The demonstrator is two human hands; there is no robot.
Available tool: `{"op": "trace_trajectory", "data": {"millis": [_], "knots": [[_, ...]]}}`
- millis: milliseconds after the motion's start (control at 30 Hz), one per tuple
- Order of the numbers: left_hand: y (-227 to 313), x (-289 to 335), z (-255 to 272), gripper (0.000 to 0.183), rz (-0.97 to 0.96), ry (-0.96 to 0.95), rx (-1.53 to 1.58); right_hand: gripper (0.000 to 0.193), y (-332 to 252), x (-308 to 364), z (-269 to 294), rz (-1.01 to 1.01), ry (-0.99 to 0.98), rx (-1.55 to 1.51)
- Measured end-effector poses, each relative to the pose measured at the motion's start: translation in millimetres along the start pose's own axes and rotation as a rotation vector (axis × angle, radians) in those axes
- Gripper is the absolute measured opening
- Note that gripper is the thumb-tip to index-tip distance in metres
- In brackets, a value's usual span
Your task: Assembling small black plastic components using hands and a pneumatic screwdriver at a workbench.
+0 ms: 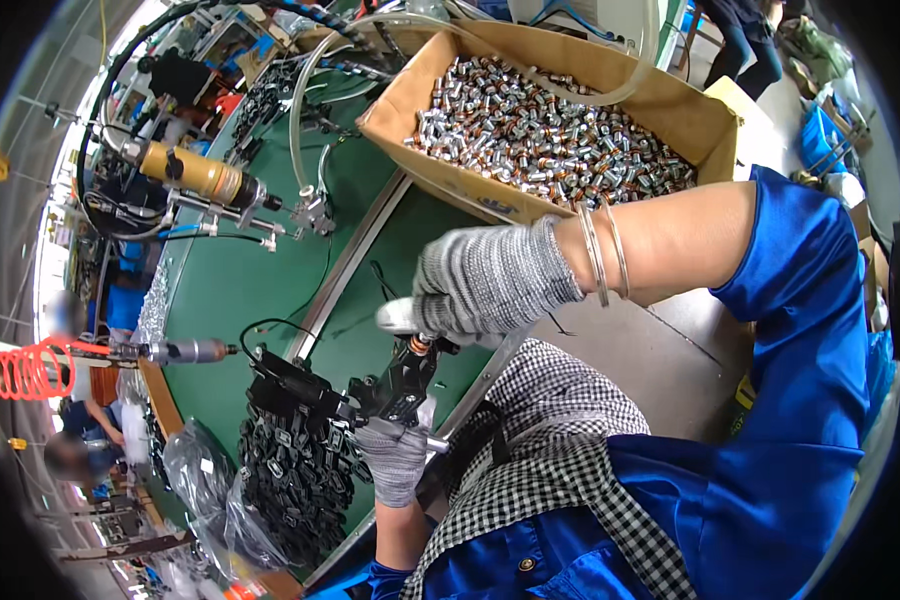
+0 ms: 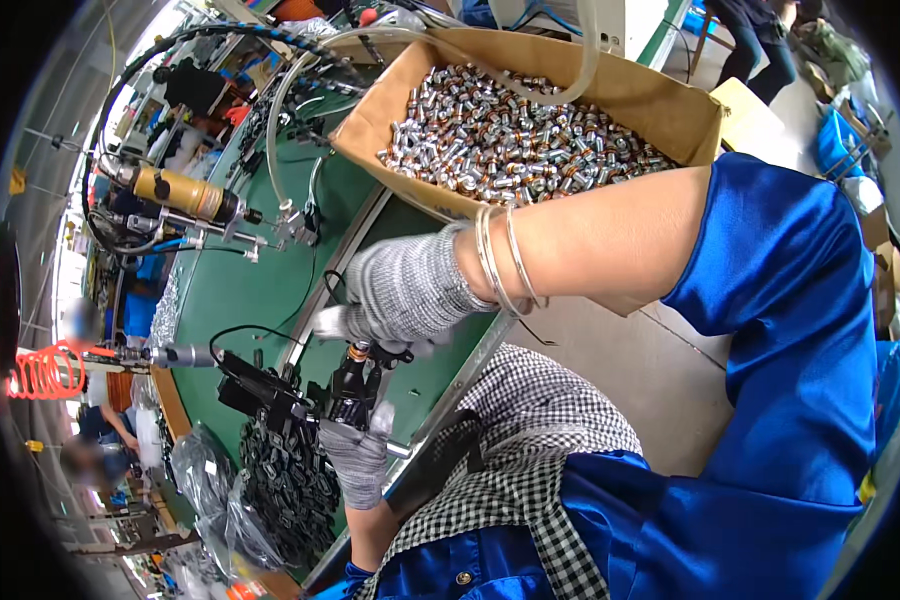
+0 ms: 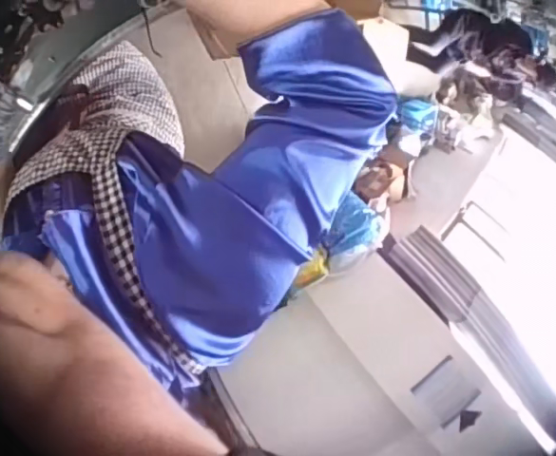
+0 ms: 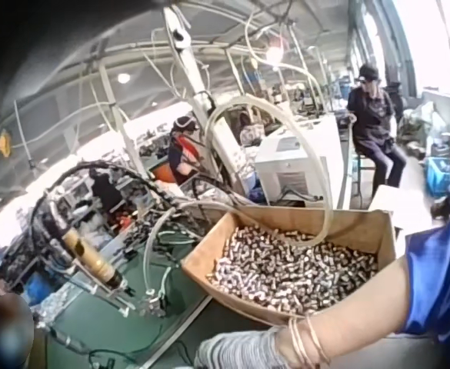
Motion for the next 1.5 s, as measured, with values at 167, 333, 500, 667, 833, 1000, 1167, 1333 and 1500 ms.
{"op": "trace_trajectory", "data": {"millis": [167, 333, 500, 667, 833, 1000, 1167, 1333, 1500], "knots": [[13, -7, -4, 0.032, 0.170, -0.029, 0.101, 0.021, -5, -31, 153, 0.142, 0.722, 0.620], [12, -9, 1, 0.029, 0.099, 0.013, 0.059, 0.024, 92, -104, 150, 0.216, 0.449, 0.774], [13, -8, -2, 0.026, 0.131, -0.027, 0.018, 0.019, 92, -113, 138, 0.241, 0.464, 0.813], [11, -7, -4, 0.028, 0.141, -0.012, 0.015, 0.018, 165, -163, 150, -0.226, 0.357, 0.245], [7, -7, -13, 0.037, 0.110, -0.096, 0.000, 0.023, 187, -194, 149, -0.013, 0.360, 0.776], [5, -6, -15, 0.039, 0.199, -0.083, 0.047, 0.025, 106, -114, 140, 0.236, 0.364, 0.757], [3, -6, -13, 0.036, 0.235, -0.105, -0.011, 0.021, 103, -110, 164, 0.209, 0.469, 0.395], [-7, -4, -5, 0.024, 0.114, -0.211, -0.393, 0.022, 80, -65, 154, -0.038, 0.555, -0.214], [-20, 3, -3, 0.035, 0.192, -0.192, -0.093, 0.033, -14, -33, 85, 0.214, 0.327, -0.424]]}}
Point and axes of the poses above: each hand's wrist, its own x-axis away from the middle knuckle, its own z-axis out of the back of the hand, y = z × x, the point moved 9 cm from there along -x, towards the middle knuckle, and after that the axes turned 14 degrees about y, right-handed, at the moved point
